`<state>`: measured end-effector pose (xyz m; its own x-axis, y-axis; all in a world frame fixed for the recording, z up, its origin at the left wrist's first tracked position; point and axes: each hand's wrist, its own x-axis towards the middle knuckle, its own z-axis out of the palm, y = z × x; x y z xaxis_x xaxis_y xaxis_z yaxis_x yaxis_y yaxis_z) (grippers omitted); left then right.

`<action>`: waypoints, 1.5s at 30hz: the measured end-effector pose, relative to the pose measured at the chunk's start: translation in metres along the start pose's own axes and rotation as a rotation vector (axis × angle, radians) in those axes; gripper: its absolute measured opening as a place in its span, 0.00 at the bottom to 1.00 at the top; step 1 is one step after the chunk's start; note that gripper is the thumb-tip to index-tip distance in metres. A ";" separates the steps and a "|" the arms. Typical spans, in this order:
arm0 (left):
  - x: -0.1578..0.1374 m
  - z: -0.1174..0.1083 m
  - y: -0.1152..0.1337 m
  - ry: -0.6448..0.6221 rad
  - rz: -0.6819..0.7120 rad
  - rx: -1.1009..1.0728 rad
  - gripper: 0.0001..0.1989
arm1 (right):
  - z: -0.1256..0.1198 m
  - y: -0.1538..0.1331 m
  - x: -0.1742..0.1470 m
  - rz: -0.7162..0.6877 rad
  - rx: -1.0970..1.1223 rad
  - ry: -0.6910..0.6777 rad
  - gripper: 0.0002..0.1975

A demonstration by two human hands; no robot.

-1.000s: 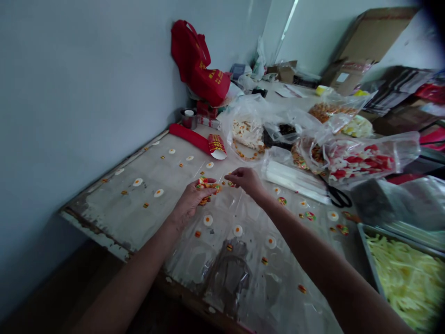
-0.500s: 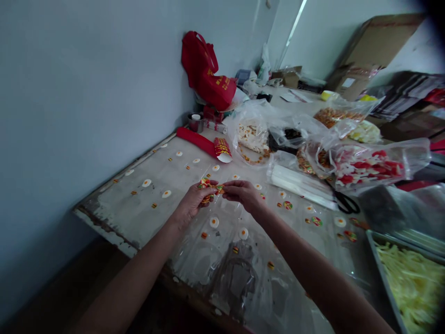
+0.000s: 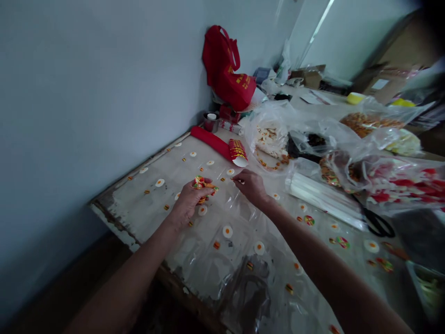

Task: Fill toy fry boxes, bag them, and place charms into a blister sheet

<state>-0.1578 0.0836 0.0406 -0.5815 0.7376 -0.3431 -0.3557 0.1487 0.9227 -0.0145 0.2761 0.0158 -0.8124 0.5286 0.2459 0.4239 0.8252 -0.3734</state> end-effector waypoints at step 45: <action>0.020 -0.056 -0.002 0.204 -0.036 -0.136 0.20 | 0.030 -0.076 0.062 -0.225 0.093 -0.128 0.14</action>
<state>-0.2097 0.0611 0.0221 -0.6976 0.5829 -0.4166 -0.4663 0.0720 0.8817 -0.1090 0.2399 0.0324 -0.9285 0.2997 0.2193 0.1931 0.8940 -0.4043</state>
